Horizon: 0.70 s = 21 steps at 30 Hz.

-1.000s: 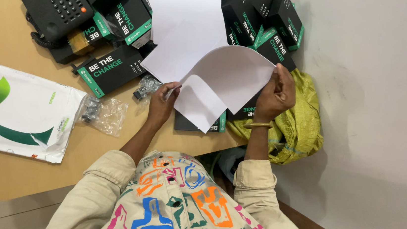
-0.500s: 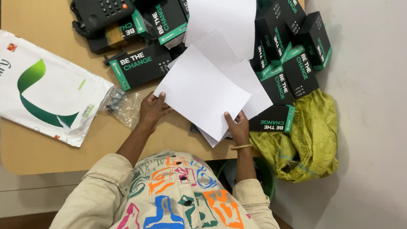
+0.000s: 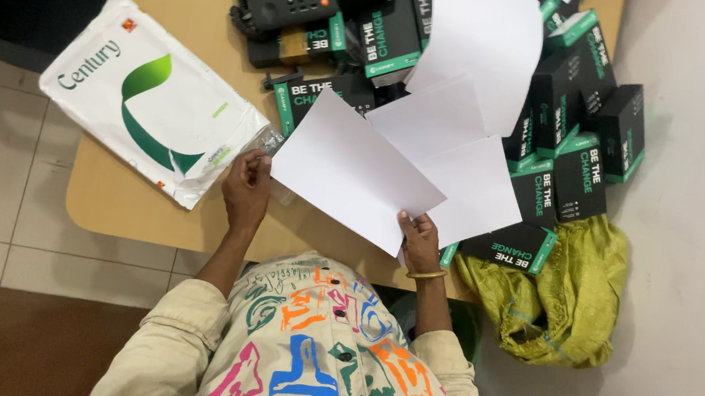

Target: The person places sheets of white paper into a white shipping envelope, then uses their hands to seal the envelope's adhesive strip.

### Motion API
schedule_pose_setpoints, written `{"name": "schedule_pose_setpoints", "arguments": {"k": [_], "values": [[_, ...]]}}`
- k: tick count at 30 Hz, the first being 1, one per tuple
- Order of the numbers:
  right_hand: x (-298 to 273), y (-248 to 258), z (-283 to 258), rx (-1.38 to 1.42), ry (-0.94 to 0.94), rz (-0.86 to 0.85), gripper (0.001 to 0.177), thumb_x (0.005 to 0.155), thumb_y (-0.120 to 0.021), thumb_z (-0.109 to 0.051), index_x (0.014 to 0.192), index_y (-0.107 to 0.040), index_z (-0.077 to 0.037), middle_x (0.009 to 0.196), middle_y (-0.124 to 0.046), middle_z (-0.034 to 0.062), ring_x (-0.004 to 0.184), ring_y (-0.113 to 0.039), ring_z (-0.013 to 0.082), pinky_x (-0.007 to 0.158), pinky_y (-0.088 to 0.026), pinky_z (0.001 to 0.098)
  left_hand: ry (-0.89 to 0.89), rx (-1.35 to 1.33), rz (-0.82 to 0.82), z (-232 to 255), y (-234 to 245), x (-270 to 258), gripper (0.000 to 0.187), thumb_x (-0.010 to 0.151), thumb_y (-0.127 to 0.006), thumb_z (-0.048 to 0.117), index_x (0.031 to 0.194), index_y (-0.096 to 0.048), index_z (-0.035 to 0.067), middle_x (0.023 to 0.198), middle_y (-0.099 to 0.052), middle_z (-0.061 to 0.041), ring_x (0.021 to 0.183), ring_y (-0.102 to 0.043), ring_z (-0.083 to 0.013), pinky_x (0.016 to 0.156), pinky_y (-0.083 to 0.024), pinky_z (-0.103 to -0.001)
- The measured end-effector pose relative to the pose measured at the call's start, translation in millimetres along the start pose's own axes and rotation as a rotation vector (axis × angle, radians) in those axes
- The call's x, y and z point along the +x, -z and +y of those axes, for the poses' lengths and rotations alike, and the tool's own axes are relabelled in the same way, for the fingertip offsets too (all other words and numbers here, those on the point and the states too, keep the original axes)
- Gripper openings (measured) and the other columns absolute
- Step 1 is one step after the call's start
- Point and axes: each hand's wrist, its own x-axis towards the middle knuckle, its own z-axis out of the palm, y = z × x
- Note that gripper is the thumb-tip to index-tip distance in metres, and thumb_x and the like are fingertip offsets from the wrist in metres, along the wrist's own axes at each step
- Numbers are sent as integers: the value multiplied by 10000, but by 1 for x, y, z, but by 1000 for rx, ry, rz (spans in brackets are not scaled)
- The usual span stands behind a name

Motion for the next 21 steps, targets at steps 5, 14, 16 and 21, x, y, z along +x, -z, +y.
{"name": "schedule_pose_setpoints", "arguments": {"k": [5, 14, 16, 21], "values": [[-4, -24, -2, -128, -84, -90, 250, 1003, -657, -92, 1226, -662, 21, 1067, -728, 49, 945, -652, 87, 855, -531, 260, -561, 728, 247, 9, 67, 5, 514, 825, -798, 228, 1284, -674, 33, 1327, -609, -189, 1240, -496, -391, 1079, -326, -551], [-7, -46, 30, -203, -196, -207, 340, 976, -674, -119, 1271, -644, 46, 1120, -735, 83, 978, -676, 107, 871, -544, 266, -537, 732, 173, -16, 106, 44, 124, 989, -700, 181, 1033, -740, 73, 1186, -737, -94, 1186, -601, -334, 1097, -373, -500], [-8, -54, 33, -195, -206, -226, 346, 985, -675, -122, 1277, -642, 60, 1119, -736, 99, 977, -679, 117, 871, -548, 273, -506, 648, 138, -6, 110, 46, 135, 1019, -675, 165, 1058, -730, 49, 1116, -748, -100, 1108, -641, -315, 1080, -417, -465], [-12, -79, 36, -261, -203, -216, 349, 988, -667, -142, 1279, -637, 48, 1112, -741, 101, 982, -684, 115, 872, -553, 266, -511, 509, 57, 26, 123, 55, 139, 983, -711, 162, 1045, -734, 40, 1025, -744, -141, 984, -683, -350, 843, -529, -421]]}}
